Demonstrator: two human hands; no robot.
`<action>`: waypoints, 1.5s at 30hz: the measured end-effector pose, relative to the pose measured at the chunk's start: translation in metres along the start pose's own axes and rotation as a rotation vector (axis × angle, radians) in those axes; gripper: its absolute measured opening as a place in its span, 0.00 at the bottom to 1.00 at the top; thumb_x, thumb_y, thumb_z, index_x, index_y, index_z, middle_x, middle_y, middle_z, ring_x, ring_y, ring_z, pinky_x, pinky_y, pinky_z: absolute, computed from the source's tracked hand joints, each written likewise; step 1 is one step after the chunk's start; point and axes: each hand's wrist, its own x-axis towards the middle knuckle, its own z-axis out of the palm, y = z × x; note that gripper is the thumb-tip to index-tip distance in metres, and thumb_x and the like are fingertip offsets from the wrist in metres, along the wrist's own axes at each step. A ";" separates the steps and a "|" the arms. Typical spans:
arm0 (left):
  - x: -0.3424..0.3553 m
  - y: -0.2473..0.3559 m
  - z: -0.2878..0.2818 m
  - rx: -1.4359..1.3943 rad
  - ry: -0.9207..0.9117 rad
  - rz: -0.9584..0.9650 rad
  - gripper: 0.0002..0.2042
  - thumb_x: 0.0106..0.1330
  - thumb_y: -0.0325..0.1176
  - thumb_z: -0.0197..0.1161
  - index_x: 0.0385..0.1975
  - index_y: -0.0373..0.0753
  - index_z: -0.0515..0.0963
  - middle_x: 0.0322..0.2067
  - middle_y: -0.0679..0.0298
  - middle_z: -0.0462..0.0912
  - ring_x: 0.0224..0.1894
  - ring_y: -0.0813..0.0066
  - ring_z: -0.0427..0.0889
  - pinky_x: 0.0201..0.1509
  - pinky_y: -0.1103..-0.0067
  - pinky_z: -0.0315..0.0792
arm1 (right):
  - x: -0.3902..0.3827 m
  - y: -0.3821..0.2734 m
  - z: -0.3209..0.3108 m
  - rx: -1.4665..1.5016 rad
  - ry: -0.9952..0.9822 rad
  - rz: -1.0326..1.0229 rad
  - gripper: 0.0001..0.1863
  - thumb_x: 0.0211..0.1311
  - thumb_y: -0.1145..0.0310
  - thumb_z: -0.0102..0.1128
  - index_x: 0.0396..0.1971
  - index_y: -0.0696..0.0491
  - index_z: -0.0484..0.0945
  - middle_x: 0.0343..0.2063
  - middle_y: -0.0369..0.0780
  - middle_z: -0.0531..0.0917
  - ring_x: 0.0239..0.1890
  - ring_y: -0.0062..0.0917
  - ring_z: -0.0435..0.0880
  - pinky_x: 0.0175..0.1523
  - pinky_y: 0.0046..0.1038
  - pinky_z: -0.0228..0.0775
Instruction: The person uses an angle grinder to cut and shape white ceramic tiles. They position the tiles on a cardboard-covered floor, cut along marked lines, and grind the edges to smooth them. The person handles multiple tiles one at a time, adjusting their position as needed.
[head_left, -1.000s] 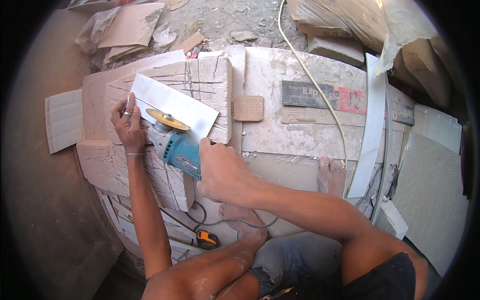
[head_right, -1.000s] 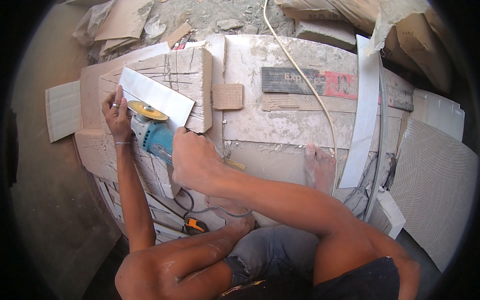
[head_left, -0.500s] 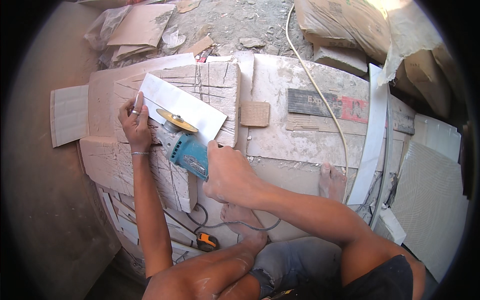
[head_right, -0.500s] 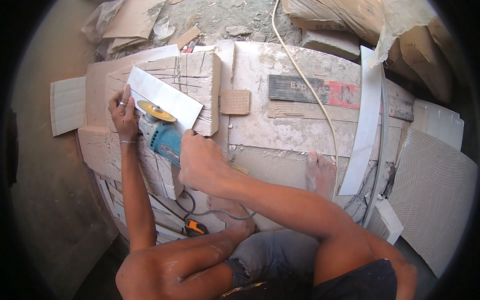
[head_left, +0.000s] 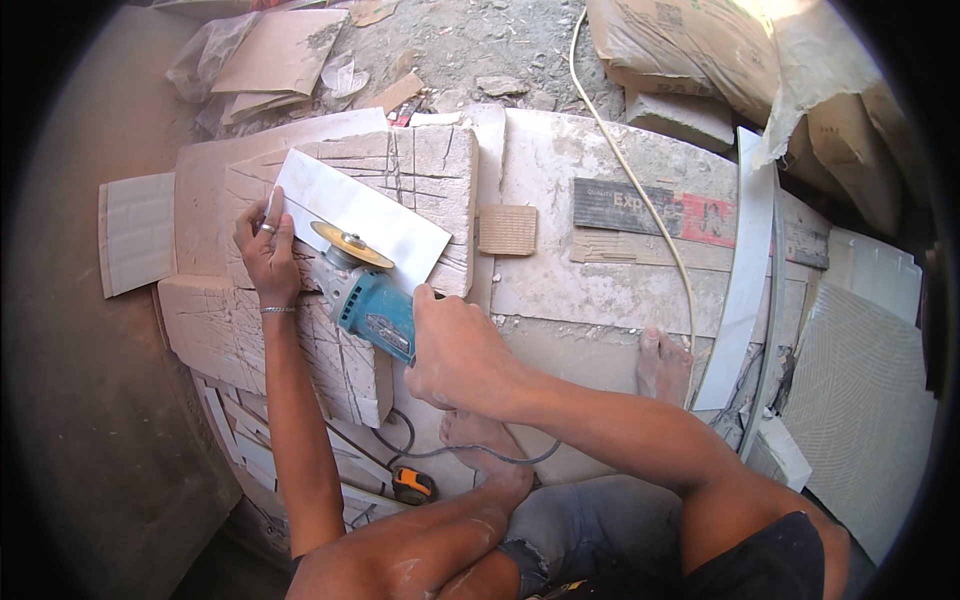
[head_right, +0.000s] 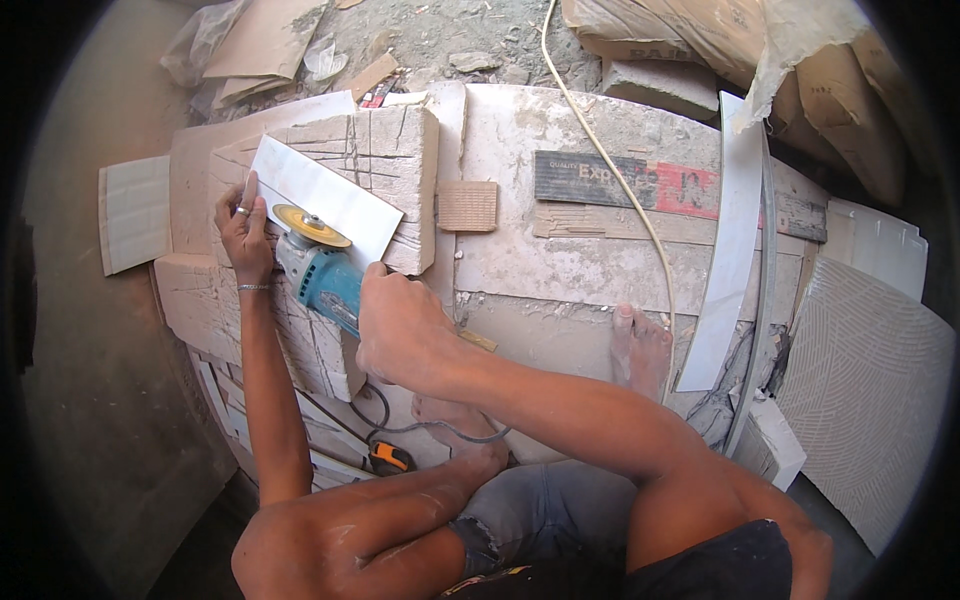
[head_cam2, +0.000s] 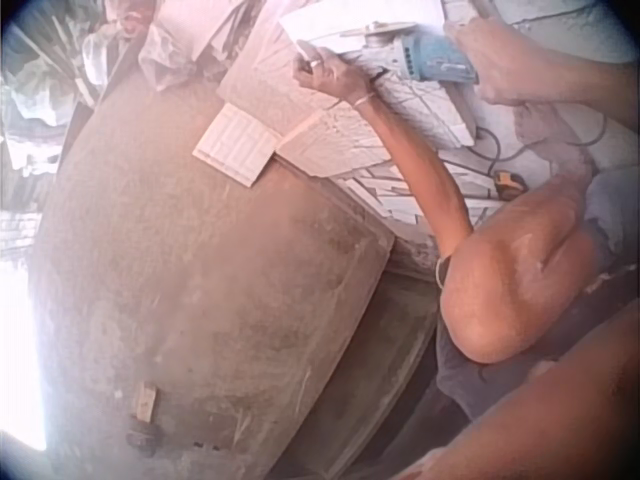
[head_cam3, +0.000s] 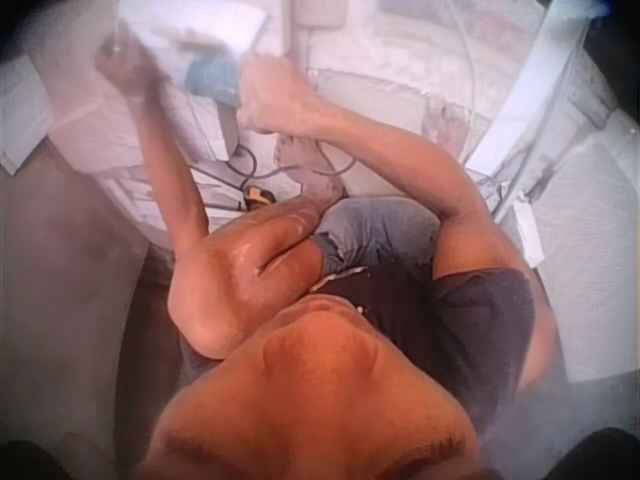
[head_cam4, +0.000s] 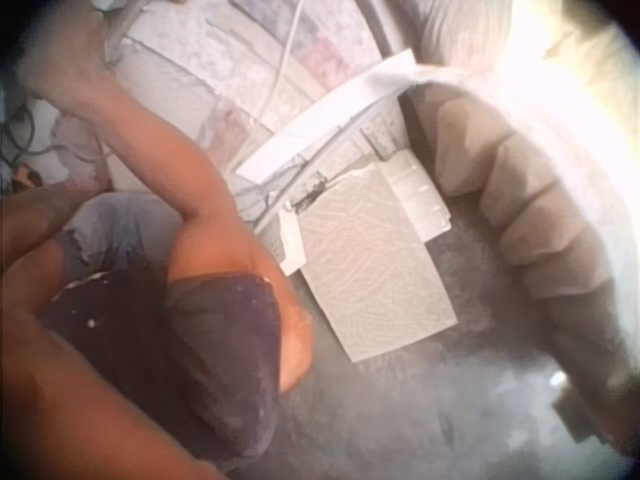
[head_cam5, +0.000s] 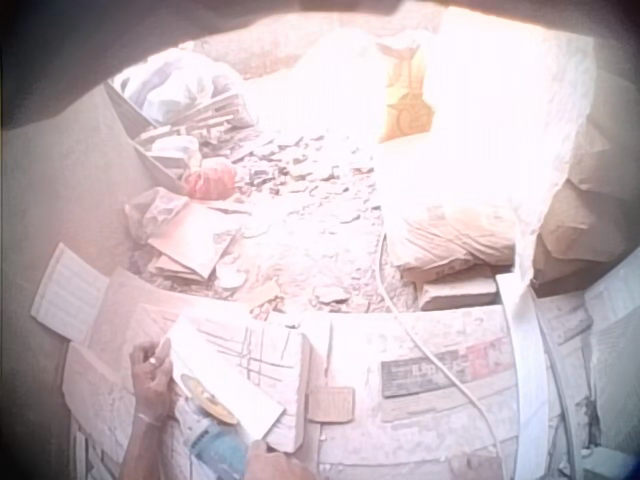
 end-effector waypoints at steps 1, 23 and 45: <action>0.000 0.000 0.000 -0.001 -0.001 0.000 0.19 0.77 0.38 0.60 0.66 0.47 0.82 0.57 0.60 0.74 0.62 0.63 0.67 0.71 0.69 0.63 | 0.000 0.000 -0.001 0.003 -0.002 -0.002 0.24 0.46 0.79 0.69 0.44 0.71 0.73 0.37 0.64 0.86 0.44 0.58 0.89 0.53 0.47 0.82; 0.001 0.000 0.000 0.016 0.006 0.024 0.19 0.77 0.38 0.60 0.65 0.47 0.82 0.56 0.61 0.75 0.61 0.64 0.68 0.71 0.70 0.63 | 0.001 -0.001 -0.001 -0.007 -0.032 0.023 0.26 0.46 0.78 0.71 0.46 0.70 0.73 0.38 0.63 0.87 0.46 0.56 0.89 0.53 0.46 0.83; 0.000 0.000 -0.002 0.044 -0.007 0.021 0.19 0.78 0.37 0.59 0.66 0.47 0.82 0.58 0.60 0.75 0.63 0.64 0.68 0.74 0.69 0.61 | 0.001 0.002 0.002 -0.020 -0.008 -0.015 0.27 0.45 0.76 0.71 0.45 0.72 0.72 0.35 0.63 0.86 0.42 0.57 0.89 0.50 0.45 0.84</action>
